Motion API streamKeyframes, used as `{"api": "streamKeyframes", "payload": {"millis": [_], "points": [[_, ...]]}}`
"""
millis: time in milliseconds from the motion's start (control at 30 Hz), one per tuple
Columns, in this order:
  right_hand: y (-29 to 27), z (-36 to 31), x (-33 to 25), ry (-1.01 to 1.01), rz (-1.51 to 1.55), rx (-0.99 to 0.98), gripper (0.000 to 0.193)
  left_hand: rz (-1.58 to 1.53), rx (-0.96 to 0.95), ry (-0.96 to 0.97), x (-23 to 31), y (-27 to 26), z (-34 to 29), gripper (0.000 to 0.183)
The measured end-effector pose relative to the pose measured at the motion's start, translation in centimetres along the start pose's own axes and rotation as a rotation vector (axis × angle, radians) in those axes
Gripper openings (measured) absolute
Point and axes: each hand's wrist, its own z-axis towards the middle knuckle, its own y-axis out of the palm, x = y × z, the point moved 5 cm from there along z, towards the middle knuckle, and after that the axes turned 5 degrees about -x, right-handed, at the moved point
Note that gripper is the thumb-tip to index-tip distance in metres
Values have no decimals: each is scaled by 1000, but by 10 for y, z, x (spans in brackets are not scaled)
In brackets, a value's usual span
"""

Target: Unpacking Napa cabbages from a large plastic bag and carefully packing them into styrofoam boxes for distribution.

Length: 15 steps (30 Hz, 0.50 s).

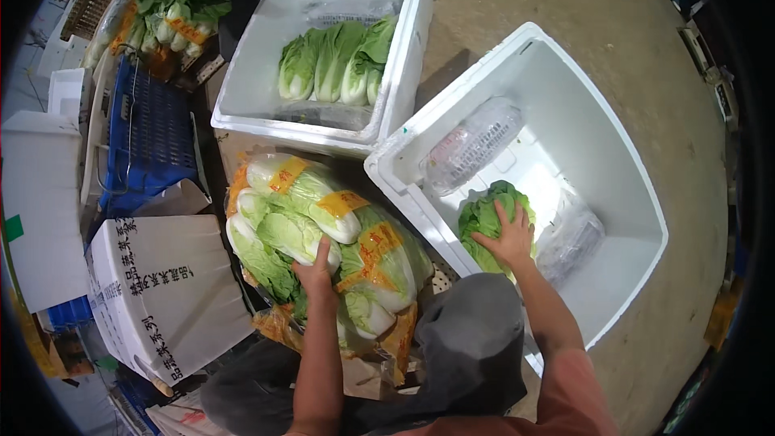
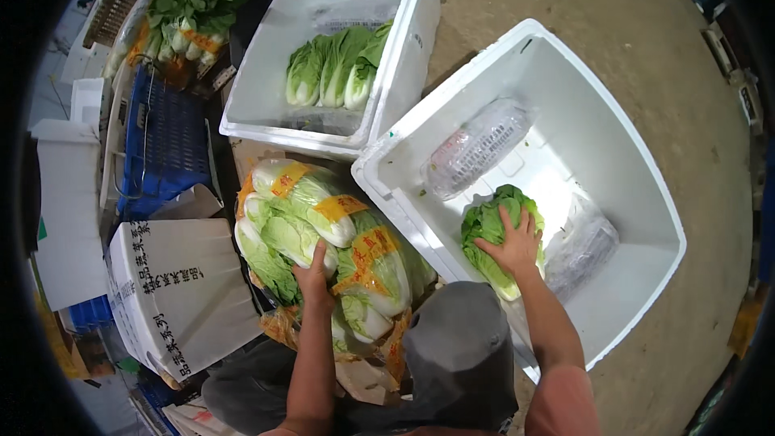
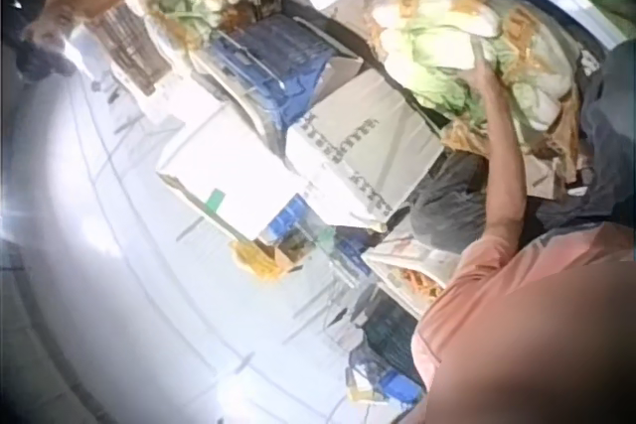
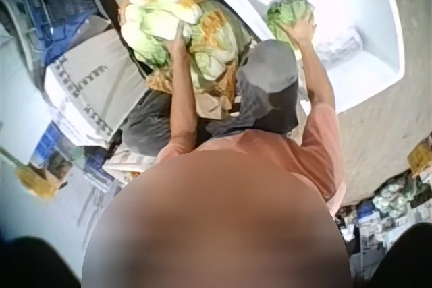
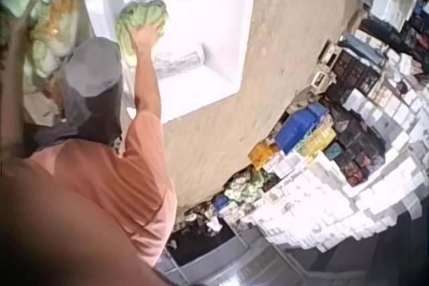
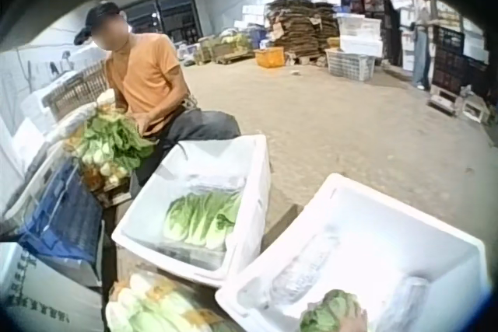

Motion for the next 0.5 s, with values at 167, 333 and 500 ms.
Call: {"api": "streamKeyframes", "payload": {"millis": [167,333,500], "points": [[9,-9,-4,-112,-49,45,88,-2,-3,-3,2,-1,1,96],[14,-5,1,-152,-99,166,81,-27,-47,-9,4,3,-1,92],[8,0,-9,-108,-120,147,81,-56,-50,24,14,0,11,59]]}}
